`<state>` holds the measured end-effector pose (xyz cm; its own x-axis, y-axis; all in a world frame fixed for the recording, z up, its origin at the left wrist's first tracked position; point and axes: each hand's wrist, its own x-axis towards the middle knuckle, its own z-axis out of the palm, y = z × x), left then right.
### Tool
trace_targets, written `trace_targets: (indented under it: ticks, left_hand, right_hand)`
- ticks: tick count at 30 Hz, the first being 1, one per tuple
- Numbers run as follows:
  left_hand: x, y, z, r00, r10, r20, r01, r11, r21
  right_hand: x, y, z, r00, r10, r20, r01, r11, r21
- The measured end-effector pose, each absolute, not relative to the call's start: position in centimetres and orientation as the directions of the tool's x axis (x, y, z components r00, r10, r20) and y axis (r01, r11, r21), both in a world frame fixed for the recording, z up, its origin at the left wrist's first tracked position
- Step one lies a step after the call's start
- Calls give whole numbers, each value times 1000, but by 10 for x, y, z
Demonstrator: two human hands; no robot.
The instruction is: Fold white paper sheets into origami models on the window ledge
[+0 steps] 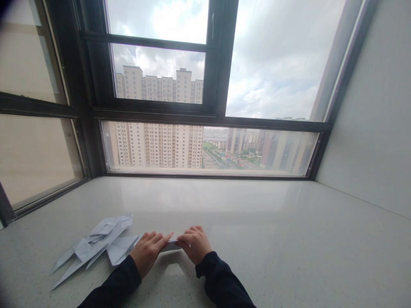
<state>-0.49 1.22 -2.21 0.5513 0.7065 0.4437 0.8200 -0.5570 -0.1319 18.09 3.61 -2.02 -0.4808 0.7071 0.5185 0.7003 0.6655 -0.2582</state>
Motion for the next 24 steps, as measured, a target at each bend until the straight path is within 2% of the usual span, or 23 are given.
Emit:
trace_targets:
  ticks: [3, 11, 19, 24]
  left_hand:
    - [-6, 11, -19, 549, 693, 467, 819, -557, -136]
    - [-5, 15, -19, 524, 771, 361, 843, -529, -95]
    - [-4, 13, -16, 511, 793, 331, 847, -531, -34]
    - [-3, 15, -17, 514, 792, 329, 844, -536, -28]
  right_hand:
    - [181, 37, -21, -478, 703, 527, 695, 669, -263]
    - [181, 41, -24, -496, 749, 439, 734, 632, -250]
    - [184, 38, -22, -516, 692, 504, 558, 718, -416]
    - [185, 42, -26, -528, 686, 501, 587, 721, -368]
